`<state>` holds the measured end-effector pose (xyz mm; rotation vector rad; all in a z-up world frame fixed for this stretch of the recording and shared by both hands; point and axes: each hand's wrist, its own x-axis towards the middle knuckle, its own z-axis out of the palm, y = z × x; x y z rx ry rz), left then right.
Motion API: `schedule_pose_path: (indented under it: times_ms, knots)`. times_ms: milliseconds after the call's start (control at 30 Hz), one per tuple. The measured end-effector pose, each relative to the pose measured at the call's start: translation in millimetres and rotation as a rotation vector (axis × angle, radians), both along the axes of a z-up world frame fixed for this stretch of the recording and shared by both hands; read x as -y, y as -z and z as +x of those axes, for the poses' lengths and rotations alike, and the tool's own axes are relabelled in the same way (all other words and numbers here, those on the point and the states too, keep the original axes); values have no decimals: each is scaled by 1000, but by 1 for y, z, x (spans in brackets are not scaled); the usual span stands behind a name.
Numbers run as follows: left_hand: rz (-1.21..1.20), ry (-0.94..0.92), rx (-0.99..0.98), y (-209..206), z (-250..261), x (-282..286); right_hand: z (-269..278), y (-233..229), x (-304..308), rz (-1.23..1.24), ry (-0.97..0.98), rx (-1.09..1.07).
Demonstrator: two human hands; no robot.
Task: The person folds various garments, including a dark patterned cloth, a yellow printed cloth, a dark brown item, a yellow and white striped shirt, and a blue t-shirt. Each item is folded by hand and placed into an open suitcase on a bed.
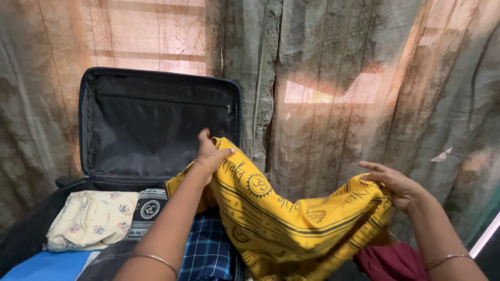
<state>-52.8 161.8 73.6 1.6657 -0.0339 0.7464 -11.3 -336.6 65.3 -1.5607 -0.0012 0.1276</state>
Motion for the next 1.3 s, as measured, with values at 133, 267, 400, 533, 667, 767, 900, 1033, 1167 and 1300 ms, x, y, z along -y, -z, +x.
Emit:
schedule_pose_path:
  times_ms: [133,267,400,533,667,767,900,1033,1167,1300]
  knots:
    - [21,30,247,-28,0,-15,16,-12,26,310,211,312]
    - [-258,409,217,-56,-10,-32,24,-22,60,659,277,864]
    - [311,585,-161,-46,-5,-29,22,-21,63,384,360,747]
    - [1043,74,-428,-22,12,-9,21,6,72,-788,694,671]
    - [1158,-517,-239,-22,21,-6,18,15,87,-1145,739,659]
    - [807,-737,-20,-33,14,-7,-1,2,100,-1157,860,588]
    - [314,-512,290,-43,17,0,-22,-11,106,-1150,1096,1049]
    - [-338,264,179,-41,24,-5,-10,-11,131,329,183,623]
    - [60,-203,-156,-35,27,7,31,6,107,29,490,516]
    - [456,-647,-433,-13,14,49,13,20,47,-993,942,405]
